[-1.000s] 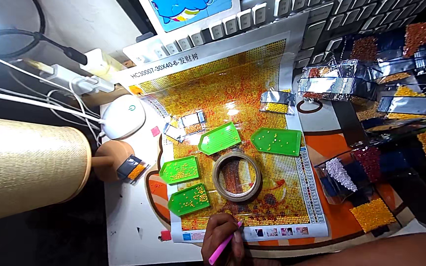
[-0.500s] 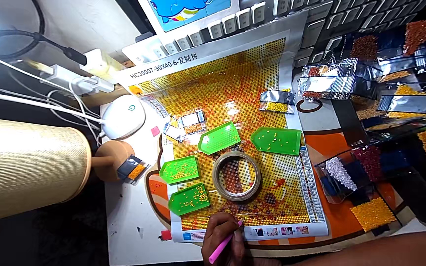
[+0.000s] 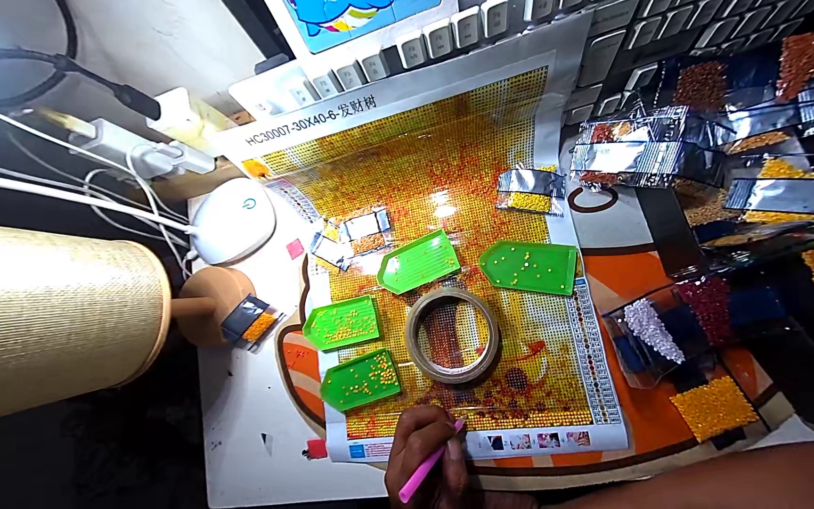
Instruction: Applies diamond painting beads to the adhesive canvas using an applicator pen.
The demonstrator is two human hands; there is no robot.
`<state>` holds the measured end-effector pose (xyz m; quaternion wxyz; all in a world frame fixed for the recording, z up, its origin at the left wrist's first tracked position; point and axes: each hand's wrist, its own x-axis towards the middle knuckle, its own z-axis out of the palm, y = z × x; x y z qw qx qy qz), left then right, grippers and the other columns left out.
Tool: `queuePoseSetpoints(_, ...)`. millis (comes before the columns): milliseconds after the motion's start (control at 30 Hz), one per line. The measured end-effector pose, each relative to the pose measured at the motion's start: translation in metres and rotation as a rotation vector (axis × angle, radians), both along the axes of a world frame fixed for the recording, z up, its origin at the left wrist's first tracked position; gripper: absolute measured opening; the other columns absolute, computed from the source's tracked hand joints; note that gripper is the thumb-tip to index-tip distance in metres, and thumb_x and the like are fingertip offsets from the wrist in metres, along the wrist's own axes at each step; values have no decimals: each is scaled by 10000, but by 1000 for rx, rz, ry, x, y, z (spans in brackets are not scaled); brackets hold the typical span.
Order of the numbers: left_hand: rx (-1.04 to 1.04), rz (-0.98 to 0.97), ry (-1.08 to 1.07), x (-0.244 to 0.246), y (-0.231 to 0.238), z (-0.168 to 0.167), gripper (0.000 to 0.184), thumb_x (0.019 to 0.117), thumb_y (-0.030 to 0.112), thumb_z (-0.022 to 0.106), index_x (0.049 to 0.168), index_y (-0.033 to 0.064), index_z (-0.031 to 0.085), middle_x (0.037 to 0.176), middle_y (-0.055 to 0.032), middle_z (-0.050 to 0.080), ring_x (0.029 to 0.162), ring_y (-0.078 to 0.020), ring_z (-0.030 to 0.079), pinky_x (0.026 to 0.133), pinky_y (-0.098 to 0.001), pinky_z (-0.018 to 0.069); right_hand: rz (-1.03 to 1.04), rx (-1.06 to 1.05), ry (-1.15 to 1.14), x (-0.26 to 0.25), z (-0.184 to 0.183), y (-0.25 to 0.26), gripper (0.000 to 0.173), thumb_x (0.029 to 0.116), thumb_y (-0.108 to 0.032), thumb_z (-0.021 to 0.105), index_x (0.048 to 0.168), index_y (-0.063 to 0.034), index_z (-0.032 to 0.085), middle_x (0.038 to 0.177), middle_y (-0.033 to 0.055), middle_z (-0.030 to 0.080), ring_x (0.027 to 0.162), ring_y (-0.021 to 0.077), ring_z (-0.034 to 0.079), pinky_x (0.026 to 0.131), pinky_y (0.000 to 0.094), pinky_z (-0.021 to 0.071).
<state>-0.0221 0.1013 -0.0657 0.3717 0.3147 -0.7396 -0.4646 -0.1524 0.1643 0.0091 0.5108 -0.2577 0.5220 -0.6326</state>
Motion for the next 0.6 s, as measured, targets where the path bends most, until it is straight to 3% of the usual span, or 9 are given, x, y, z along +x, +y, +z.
queuePoseSetpoints(100,-4,-4,-6,1,1,-1,214,890,203,666,1075,103,704,1123,-62,653,1032,-220,649,888,-358,576,104,80,-59,-3,-4,5,192,915,-83,719,1079,17,713,1010,25,756,1002,2,680,985,194,527)
queuePoseSetpoints(167,-11,2,-6,1,1,-2,205,893,199,666,1072,107,707,1120,-59,655,1036,-217,646,897,-356,571,213,142,43,9,-37,19,299,880,-164,767,1124,-4,706,1051,23,751,1018,-1,669,975,187,519)
queuePoseSetpoints(233,10,11,32,2,-1,0,198,900,201,670,1070,110,712,1109,-61,665,1023,-224,652,884,-365,576,252,74,151,25,-73,34,428,874,-278,763,1201,-20,667,1118,13,733,1061,-14,642,967,167,503)
queuePoseSetpoints(300,51,24,107,1,-5,4,201,915,213,666,1081,108,707,1102,-67,670,1006,-234,661,870,-375,583,227,198,49,9,-34,16,349,852,-165,794,1149,-8,698,1071,22,745,1036,-4,661,983,186,513)
queuePoseSetpoints(400,89,58,208,-3,-9,13,203,933,220,663,1095,108,708,1107,-72,668,992,-236,665,860,-377,589,57,35,-17,-1,1,-2,239,884,-45,740,1107,36,709,1047,55,752,1021,32,687,988,206,534)
queuePoseSetpoints(467,91,72,239,-3,-9,15,205,929,218,670,1099,111,710,1101,-73,670,984,-236,666,854,-376,589,48,-21,29,-1,0,-4,242,906,-77,724,1113,48,706,1049,74,749,1022,44,684,986,209,526)
queuePoseSetpoints(600,94,103,279,-4,-9,20,187,924,212,668,1079,114,704,1079,-72,672,967,-234,670,841,-364,587,94,86,88,3,0,-6,325,920,-169,734,1152,53,683,1064,65,745,1053,19,667,999,193,509)
